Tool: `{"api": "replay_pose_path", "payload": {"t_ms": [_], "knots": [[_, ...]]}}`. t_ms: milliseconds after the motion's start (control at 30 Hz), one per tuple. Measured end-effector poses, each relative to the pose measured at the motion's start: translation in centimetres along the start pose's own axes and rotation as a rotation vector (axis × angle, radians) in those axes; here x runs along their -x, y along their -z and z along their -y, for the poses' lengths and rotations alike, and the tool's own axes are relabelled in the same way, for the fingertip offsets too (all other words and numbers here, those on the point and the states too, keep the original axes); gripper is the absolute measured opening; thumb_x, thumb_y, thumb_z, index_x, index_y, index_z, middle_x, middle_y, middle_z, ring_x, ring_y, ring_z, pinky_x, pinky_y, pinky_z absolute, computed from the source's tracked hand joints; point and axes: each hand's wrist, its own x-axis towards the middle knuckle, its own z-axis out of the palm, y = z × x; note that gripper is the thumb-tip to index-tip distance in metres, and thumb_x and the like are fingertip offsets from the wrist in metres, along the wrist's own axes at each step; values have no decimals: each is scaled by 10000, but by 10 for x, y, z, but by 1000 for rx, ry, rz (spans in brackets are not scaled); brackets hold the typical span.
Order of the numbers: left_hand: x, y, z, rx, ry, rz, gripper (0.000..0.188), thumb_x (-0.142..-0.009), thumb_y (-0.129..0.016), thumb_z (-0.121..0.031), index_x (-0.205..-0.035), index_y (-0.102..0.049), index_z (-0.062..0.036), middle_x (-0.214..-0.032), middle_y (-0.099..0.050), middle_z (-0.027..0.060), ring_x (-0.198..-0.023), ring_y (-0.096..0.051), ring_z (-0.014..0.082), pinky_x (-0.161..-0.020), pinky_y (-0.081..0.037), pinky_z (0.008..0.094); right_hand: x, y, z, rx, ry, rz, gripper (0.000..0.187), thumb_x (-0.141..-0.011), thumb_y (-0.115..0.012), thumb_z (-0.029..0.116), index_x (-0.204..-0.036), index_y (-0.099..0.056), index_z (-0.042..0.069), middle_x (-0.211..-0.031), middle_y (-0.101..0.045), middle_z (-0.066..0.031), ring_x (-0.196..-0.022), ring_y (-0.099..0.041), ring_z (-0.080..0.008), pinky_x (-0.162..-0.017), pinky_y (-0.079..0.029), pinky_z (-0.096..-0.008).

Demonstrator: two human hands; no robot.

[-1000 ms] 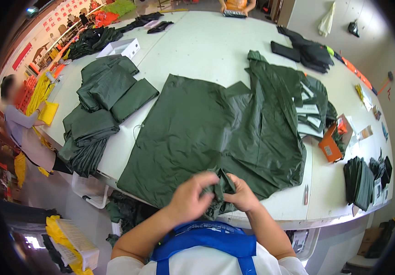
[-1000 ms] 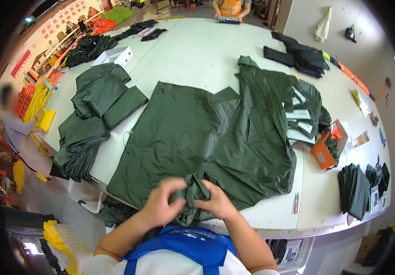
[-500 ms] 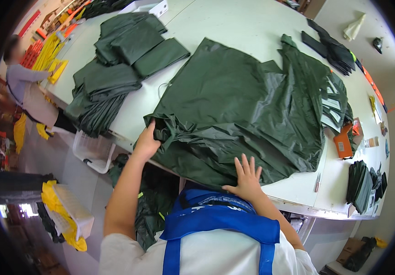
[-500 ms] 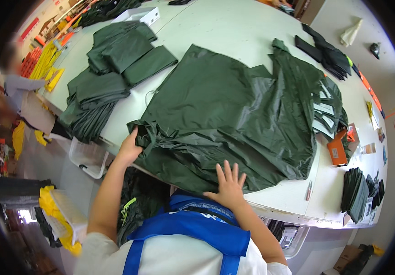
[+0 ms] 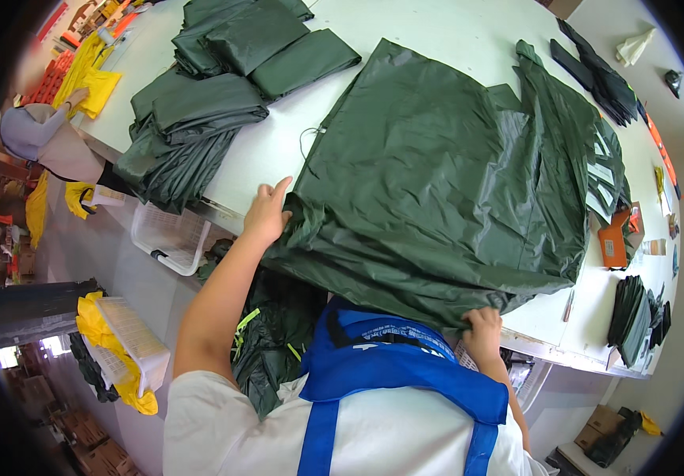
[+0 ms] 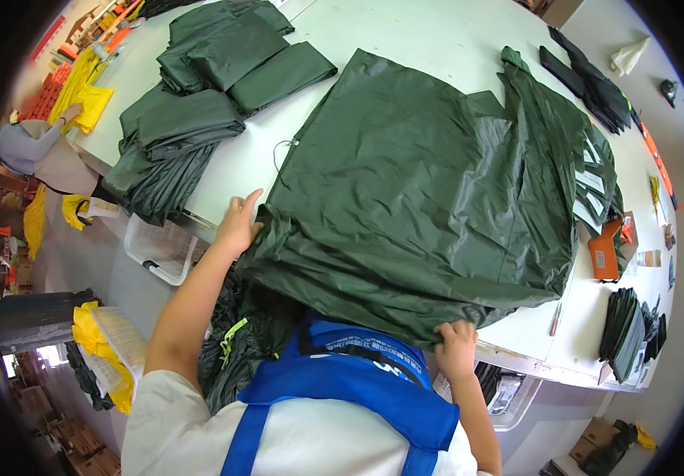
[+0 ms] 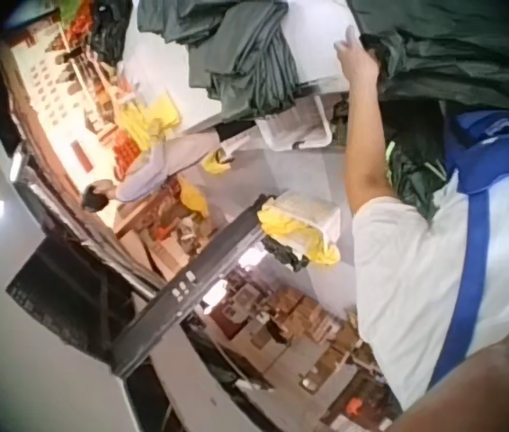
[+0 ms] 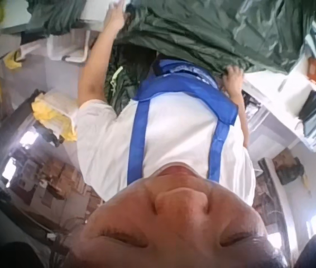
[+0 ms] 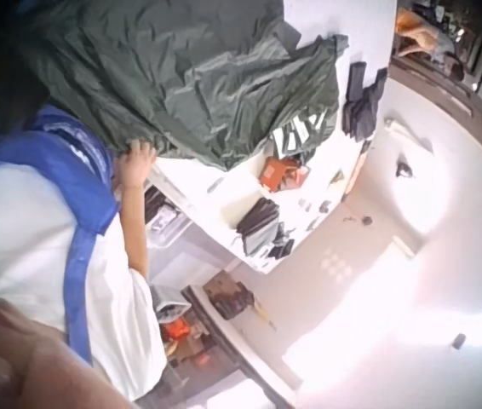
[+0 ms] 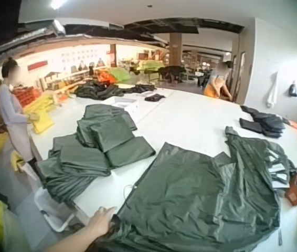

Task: The person folds a green jacket on a white table, aligns the edges, and places it into a plastic packaging bag. The person then folds the jacket again and places it into a white box.

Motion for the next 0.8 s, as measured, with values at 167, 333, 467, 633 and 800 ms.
{"api": "replay_pose_path", "payload": {"t_ms": [167, 333, 467, 633, 800], "knots": [[45, 26, -62, 109, 206, 197, 293, -803, -692, -242, -937, -562, -16, -882, -593, 155, -877, -584, 359, -751, -474, 436, -11, 5, -41, -27, -249, -87, 331, -789, -664, 222, -1055, -610, 32, -1052, -543, -182, -1050, -483, -384, -905, -388, -476], [43, -20, -24, 336, 10, 110, 213, -819, -686, -186, -912, -614, -8, -866, -638, 110, -786, -616, 241, -692, -481, 371, -73, -10, -81, 87, -365, -377, 472, -916, -567, 333, -1240, -491, -2, -1406, -317, -315, -1302, -295, -489, -1083, -259, -506], [28, -6, 1, 1086, 473, 415, 156, -917, -542, -94, -1061, -598, -71, -940, -623, -13, -810, -586, 125, -704, -494, 304, -113, -36, -110, -70, -683, -429, 625, -944, -451, 502, -1403, -321, 98, -1528, -154, -228, -1357, -201, -508, -1042, -212, -655], [10, 20, 37, 1411, 474, -5, 172, -908, -370, -23, -954, -520, -93, -825, -538, 24, -714, -537, 140, -631, -501, 303, -129, -34, -106, 201, -986, -130, 695, -921, -327, 648, -1499, -185, 290, -1577, -89, -111, -1381, -115, -522, -1009, -139, -746], [58, -7, -8, 889, 352, -192, 250, -870, -621, -235, -988, -525, -37, -831, -552, 60, -748, -563, 206, -689, -496, 332, -129, -31, -97, 266, -999, -138, 685, -928, -329, 631, -1499, -208, 274, -1559, -151, -133, -1400, -113, -476, -1023, -124, -733]]}}
